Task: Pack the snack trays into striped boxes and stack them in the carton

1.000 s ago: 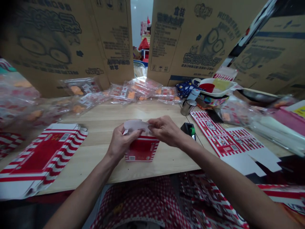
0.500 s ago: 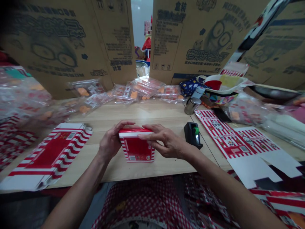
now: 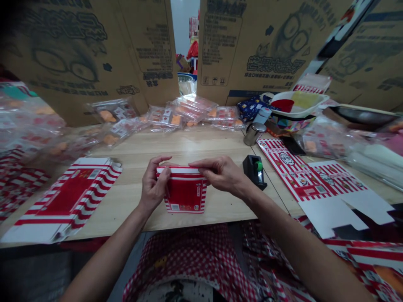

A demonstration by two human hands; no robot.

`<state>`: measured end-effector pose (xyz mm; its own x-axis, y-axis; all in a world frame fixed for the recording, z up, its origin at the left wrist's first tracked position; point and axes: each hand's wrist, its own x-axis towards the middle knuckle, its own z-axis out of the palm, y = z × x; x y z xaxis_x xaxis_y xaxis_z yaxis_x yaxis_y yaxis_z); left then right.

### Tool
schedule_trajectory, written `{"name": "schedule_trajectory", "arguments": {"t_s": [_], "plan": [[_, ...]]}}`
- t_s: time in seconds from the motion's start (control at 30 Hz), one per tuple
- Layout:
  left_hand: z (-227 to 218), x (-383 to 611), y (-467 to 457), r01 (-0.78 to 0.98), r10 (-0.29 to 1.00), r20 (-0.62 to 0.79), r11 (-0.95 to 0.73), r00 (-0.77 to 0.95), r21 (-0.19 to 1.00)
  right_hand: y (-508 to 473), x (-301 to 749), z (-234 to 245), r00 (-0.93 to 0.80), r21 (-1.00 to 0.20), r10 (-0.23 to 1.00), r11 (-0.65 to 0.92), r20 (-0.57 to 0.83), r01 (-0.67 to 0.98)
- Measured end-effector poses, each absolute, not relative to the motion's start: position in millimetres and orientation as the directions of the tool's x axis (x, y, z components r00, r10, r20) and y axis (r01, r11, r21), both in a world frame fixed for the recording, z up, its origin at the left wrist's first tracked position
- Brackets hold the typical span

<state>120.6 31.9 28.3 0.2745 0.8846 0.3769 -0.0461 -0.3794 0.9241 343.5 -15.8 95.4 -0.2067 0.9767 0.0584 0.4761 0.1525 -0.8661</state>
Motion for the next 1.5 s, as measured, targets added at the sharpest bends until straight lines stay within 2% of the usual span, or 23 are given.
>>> {"name": "schedule_trajectory", "arguments": {"t_s": [0.2,0.4,0.57,0.7,0.77,0.83,0.93,0.97,1.03,1.2,1.27,1.37,1.5], "plan": [[26,121,28,0.027,0.842,0.505,-0.519,0.187,0.855,-19,339,103,-0.21,-0.797,0.964,0.252,0.16,0.549],[29,120,28,-0.239,0.73,0.608,-0.56,0.312,0.794,-37,346,98,-0.314,-0.659,0.894,0.448,0.32,0.605],[20,121,31,-0.291,0.688,0.635,-0.565,0.351,0.772,-62,352,81,-0.405,-0.557,0.833,0.553,0.376,0.62],[23,118,33,-0.236,0.671,0.646,-0.605,0.365,0.761,-71,343,68,-0.36,-0.451,0.8,0.578,0.481,0.68],[37,114,33,-0.152,0.652,0.642,-0.644,0.403,0.75,-70,337,62,-0.319,-0.458,0.787,0.58,0.528,0.674],[56,110,33,0.001,0.588,0.632,-0.732,0.505,0.681,-69,331,56,-0.255,-0.517,0.785,0.577,0.564,0.633],[84,111,29,0.206,0.465,0.493,-0.847,0.736,0.491,-70,322,47,-0.112,-0.625,0.784,0.564,0.61,0.54],[90,113,27,0.242,0.455,0.424,-0.851,0.783,0.466,-71,320,45,-0.073,-0.645,0.782,0.56,0.619,0.521],[97,119,23,0.293,0.486,0.33,-0.821,0.809,0.49,-73,320,42,-0.033,-0.643,0.765,0.564,0.643,0.518],[107,133,21,0.352,0.597,0.35,-0.753,0.722,0.556,-71,337,43,-0.148,-0.451,0.67,0.629,0.727,0.633],[112,134,26,0.372,0.628,0.235,-0.677,0.742,0.635,-69,344,40,-0.226,-0.364,0.619,0.676,0.752,0.64],[117,132,34,0.418,0.597,0.001,-0.562,0.802,0.714,-67,348,33,-0.301,-0.287,0.558,0.731,0.773,0.619],[122,131,41,0.498,0.615,-0.113,-0.503,0.781,0.706,-69,348,30,-0.338,-0.248,0.54,0.743,0.771,0.622]]}}
